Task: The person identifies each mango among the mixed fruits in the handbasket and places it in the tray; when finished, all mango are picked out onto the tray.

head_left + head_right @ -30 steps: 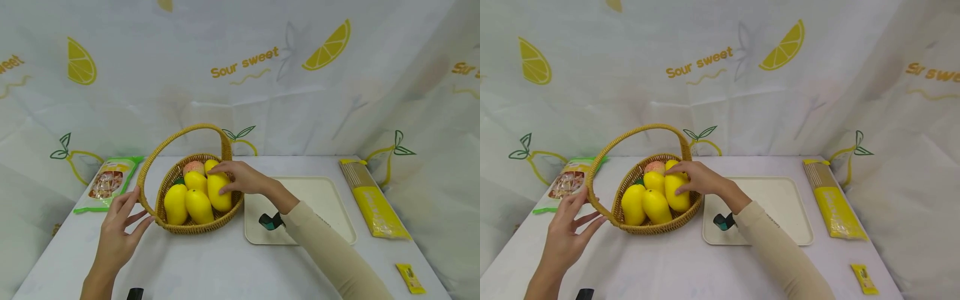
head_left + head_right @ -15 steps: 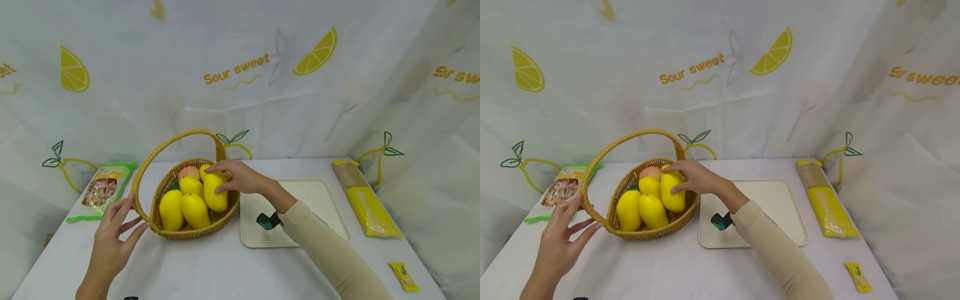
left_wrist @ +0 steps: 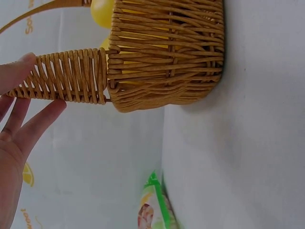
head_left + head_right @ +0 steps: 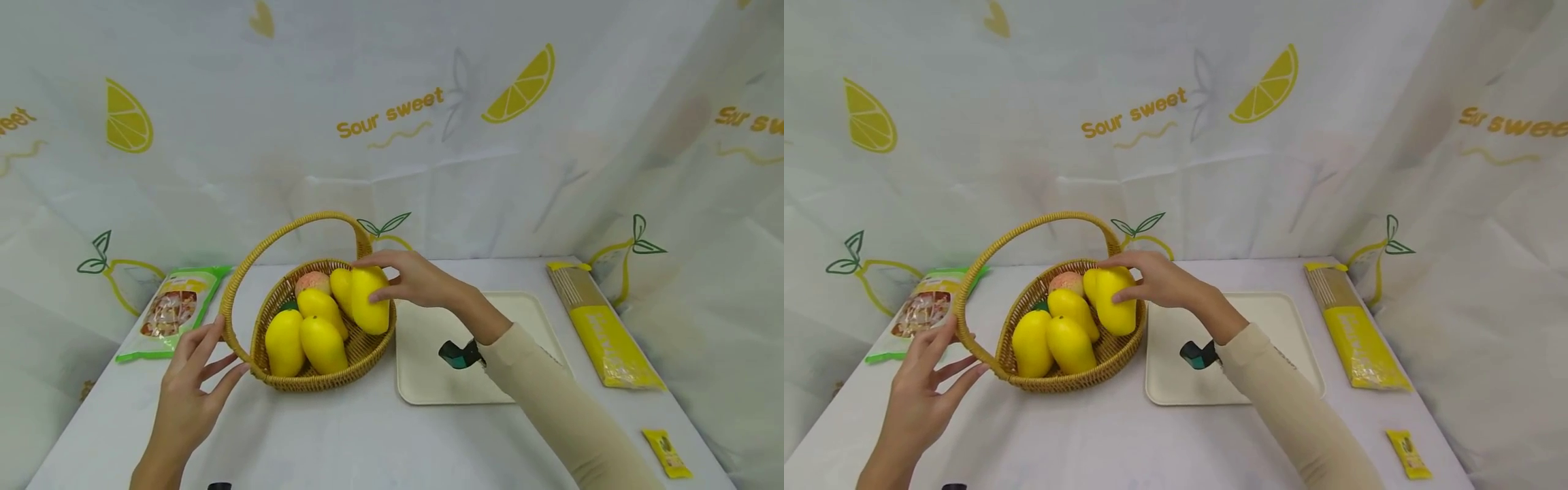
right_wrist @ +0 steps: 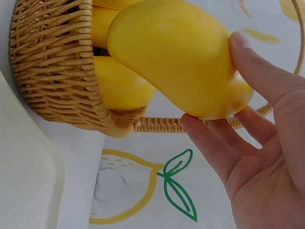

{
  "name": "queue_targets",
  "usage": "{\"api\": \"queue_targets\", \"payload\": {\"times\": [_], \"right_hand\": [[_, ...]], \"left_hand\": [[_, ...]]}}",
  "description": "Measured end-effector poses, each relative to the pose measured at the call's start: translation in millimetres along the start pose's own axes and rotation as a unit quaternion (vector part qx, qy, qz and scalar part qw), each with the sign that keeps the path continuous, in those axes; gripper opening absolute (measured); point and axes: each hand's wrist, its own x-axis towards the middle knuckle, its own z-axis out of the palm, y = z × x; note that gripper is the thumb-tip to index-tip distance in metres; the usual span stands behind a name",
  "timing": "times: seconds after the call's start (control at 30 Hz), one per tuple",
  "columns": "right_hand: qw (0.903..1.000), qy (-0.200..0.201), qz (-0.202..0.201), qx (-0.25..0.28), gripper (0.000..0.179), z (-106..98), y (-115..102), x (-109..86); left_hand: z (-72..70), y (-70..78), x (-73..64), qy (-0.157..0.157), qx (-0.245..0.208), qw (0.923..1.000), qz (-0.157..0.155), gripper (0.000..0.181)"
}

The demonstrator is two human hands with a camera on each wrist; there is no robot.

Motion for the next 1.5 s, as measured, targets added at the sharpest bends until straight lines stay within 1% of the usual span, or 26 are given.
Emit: {"api": "queue_targets", "payload": {"times": [0.07, 0.3, 0.37, 0.47, 0.5, 0.57, 0.6, 0.63, 0.73, 0.77, 0.8, 0.87, 0.97, 1.0, 1.07, 1.2, 1.23, 1.3, 1.37, 1.43, 1.5], "right_hand": [[1.0, 0.006, -0.001, 0.001, 0.058, -4.5, -0.3, -4.6], [0.9995, 0.029, 0.001, 0.013, 0.056, -18.7, 2.3, -19.9], [0.9993, 0.034, -0.001, 0.013, 0.057, -21.6, 5.0, -22.7], [0.9992, 0.04, -0.001, 0.01, 0.057, -25.2, 10.4, -26.8], [0.9991, 0.042, 0.0, 0.009, 0.056, -26.3, 12.3, -28.2], [0.9988, 0.048, 0.005, 0.005, 0.055, -28.3, 16.0, -31.2], [0.9987, 0.051, 0.007, 0.003, 0.055, -29.4, 17.3, -33.0], [0.9985, 0.054, 0.009, 0.002, 0.054, -30.1, 18.9, -34.5], [0.998, 0.061, 0.016, 0.002, 0.052, -31.8, 24.9, -39.1], [0.9979, 0.062, 0.019, 0.0, 0.052, -32.4, 26.9, -40.8], [0.9977, 0.064, 0.022, -0.005, 0.052, -33.0, 29.5, -42.1], [0.9971, 0.067, 0.03, -0.021, 0.051, -34.0, 35.2, -44.8], [0.9952, 0.07, 0.048, -0.048, 0.051, -34.6, 44.0, -48.7], [0.9947, 0.071, 0.055, -0.051, 0.051, -34.1, 47.3, -50.1], [0.9936, 0.071, 0.071, -0.051, 0.052, -32.2, 54.3, -52.5], [0.9925, 0.067, 0.093, -0.042, 0.051, -26.0, 67.7, -56.4], [0.9924, 0.065, 0.097, -0.039, 0.051, -24.5, 70.7, -57.2], [0.9919, 0.06, 0.106, -0.036, 0.051, -21.7, 76.1, -58.9], [0.991, 0.056, 0.119, -0.024, 0.051, -19.8, 79.5, -60.9], [0.9896, 0.055, 0.132, -0.014, 0.051, -18.6, 82.6, -62.6], [0.9885, 0.053, 0.141, -0.013, 0.052, -17.7, 85.3, -63.8]], "left_hand": [[0.2, -0.1, -0.2, -0.002, -0.001, 1.0, -0.005, 0.079], [-0.6, -1.2, 0.1, 0.004, 0.004, 1.0, 0.001, 0.078], [-2.4, -1.0, -0.4, 0.003, 0.002, 1.0, -0.009, 0.078], [-4.7, -1.2, -1.2, 0.001, 0.003, 0.9998, -0.018, 0.071], [-5.1, -1.1, -1.5, 0.0, 0.005, 0.9998, -0.021, 0.074], [-5.6, -0.8, -2.0, -0.001, 0.005, 0.9996, -0.028, 0.086], [-5.9, -0.7, -2.2, -0.001, 0.004, 0.9995, -0.03, 0.087], [-6.3, -0.6, -2.1, -0.001, 0.003, 0.9995, -0.031, 0.084], [-6.4, 0.0, -1.7, 0.004, 0.006, 0.9997, -0.023, 0.087], [-6.7, 0.1, -1.5, 0.003, 0.005, 0.9997, -0.025, 0.079], [-6.7, 0.3, -1.4, 0.003, 0.005, 0.9997, -0.025, 0.079], [-5.8, 0.5, -1.0, 0.005, 0.008, 0.9996, -0.026, 0.092], [-4.3, 0.0, -0.6, 0.004, 0.004, 0.9995, -0.032, 0.092], [-3.5, 0.1, -0.5, 0.006, 0.007, 0.9995, -0.03, 0.103], [-2.5, -0.3, -0.4, 0.007, 0.011, 0.9996, -0.025, 0.105], [-2.3, 0.5, -1.2, 0.007, 0.007, 0.9995, -0.029, 0.102], [-2.3, 0.3, -1.3, 0.009, 0.006, 0.9996, -0.025, 0.101], [-2.0, -1.1, -1.2, 0.013, -0.008, 0.9998, -0.015, 0.083], [-0.8, -3.5, -0.2, 0.018, -0.018, 0.9997, 0.003, 0.071], [1.0, -5.5, 1.2, 0.023, -0.026, 0.9992, 0.018, 0.072], [2.6, -6.5, 2.6, 0.024, -0.032, 0.999, 0.022, 0.079]]}}
